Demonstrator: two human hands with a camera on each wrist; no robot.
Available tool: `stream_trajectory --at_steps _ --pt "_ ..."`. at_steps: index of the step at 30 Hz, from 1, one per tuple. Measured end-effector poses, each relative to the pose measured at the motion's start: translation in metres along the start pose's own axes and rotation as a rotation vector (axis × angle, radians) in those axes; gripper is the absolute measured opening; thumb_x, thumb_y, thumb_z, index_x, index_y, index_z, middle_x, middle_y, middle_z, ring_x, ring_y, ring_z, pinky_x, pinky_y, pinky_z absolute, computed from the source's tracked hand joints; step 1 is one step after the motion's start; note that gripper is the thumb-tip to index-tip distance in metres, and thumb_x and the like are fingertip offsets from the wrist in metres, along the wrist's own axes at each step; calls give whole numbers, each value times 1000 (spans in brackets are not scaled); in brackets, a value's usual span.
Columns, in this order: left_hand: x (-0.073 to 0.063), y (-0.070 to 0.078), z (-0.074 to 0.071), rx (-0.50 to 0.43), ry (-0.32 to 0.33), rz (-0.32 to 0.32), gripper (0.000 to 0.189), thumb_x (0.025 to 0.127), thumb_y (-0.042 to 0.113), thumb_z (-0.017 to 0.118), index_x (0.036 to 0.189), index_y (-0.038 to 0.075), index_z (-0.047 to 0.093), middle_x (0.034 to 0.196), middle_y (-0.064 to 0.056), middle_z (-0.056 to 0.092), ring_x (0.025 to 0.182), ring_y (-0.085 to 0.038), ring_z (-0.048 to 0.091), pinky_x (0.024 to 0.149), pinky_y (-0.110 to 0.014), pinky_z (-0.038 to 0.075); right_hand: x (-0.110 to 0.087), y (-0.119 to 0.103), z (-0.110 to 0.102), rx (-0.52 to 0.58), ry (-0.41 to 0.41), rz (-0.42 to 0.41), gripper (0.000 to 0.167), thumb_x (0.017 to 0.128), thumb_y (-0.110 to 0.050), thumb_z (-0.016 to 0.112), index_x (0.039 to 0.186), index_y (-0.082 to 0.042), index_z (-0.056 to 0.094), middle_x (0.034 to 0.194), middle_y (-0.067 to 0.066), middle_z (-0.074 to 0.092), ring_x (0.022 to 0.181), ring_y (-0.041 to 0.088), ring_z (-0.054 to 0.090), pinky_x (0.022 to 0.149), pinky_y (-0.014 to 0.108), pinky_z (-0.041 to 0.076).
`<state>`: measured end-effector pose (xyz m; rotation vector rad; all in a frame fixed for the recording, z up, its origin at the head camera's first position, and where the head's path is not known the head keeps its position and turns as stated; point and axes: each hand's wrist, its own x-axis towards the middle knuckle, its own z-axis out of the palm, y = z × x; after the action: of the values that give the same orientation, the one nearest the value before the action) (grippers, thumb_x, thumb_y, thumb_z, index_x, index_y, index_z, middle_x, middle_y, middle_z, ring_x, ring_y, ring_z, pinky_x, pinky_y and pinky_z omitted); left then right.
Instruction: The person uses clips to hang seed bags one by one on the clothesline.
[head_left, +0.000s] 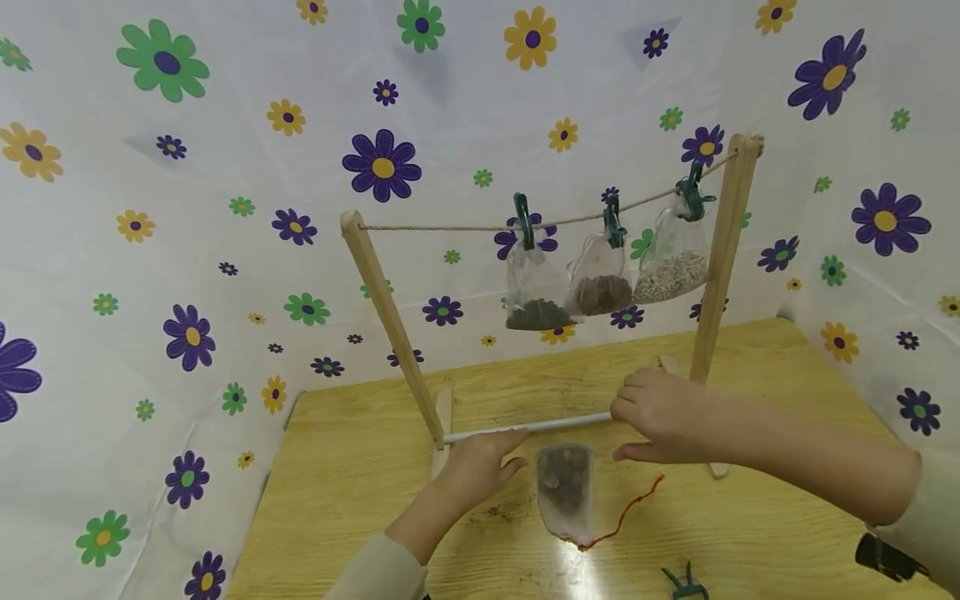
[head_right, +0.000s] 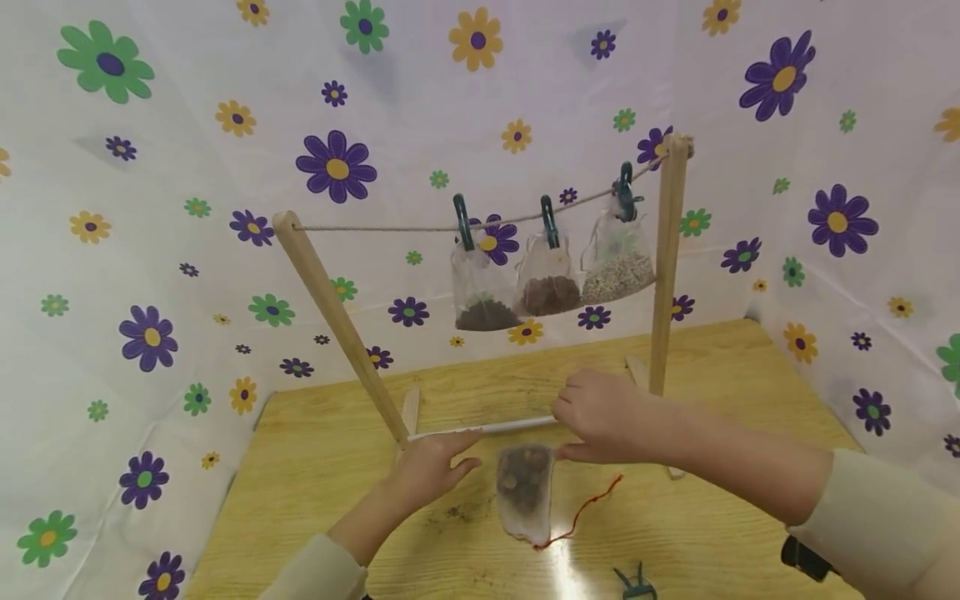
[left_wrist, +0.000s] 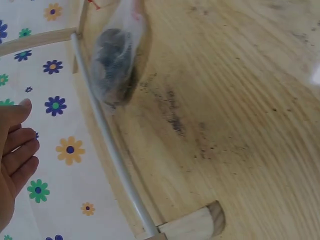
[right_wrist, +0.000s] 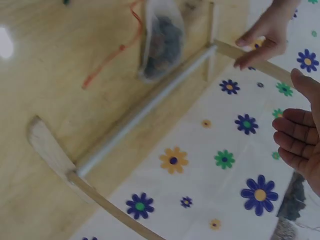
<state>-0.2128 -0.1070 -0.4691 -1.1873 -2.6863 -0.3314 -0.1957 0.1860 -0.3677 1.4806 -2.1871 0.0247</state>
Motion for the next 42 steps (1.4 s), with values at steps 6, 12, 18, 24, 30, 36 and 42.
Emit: stream_trajectory --at_steps 6,12,18,24,30,36,42 --pt "-7 -1 5 -179 -183 118 43 87 23 68 124 2 61 125 -9 62 113 -21 61 91 -28 48 -29 -26 14 -15 -124 29 42 76 -51 74 77 -12 58 70 -5 56 66 11 52 65 27 46" --pt "-16 1 15 -242 -231 325 49 85 26 70 127 2 59 129 -10 59 117 -17 58 96 -24 44 -49 -40 31 -4 -142 -13 38 73 -46 78 73 -16 54 66 -8 48 59 6 39 57 21 35" --pt "-19 9 33 -150 -257 475 61 84 34 71 133 2 53 136 -11 53 126 -18 50 102 -23 38 -65 -54 48 38 -229 32 34 73 -42 78 75 -15 57 68 -7 53 62 6 45 61 22 40" --pt "-21 12 53 -17 -301 484 57 87 11 63 139 -1 43 146 -14 40 136 -21 37 109 -26 30 -65 -76 60 -6 -399 139 32 74 -39 77 82 -11 64 77 0 64 74 14 60 72 30 49" --pt "-20 13 70 34 -278 503 62 84 4 63 142 0 39 150 -15 34 140 -24 29 111 -33 26 -69 -84 70 -46 -461 191 42 73 -48 76 79 -9 64 73 1 63 69 14 59 68 27 48" --pt "-13 19 74 159 -362 489 52 98 18 52 146 6 35 152 -7 31 142 -19 26 113 -32 24 -80 -87 79 37 -499 332 42 70 -48 78 64 -13 56 57 -4 49 52 10 42 53 24 37" --pt "-8 28 78 314 -402 517 52 99 32 48 146 14 37 151 1 34 141 -13 28 113 -29 24 -86 -100 89 55 -472 490 51 67 -37 80 51 -18 36 50 -9 32 48 6 26 45 23 34"
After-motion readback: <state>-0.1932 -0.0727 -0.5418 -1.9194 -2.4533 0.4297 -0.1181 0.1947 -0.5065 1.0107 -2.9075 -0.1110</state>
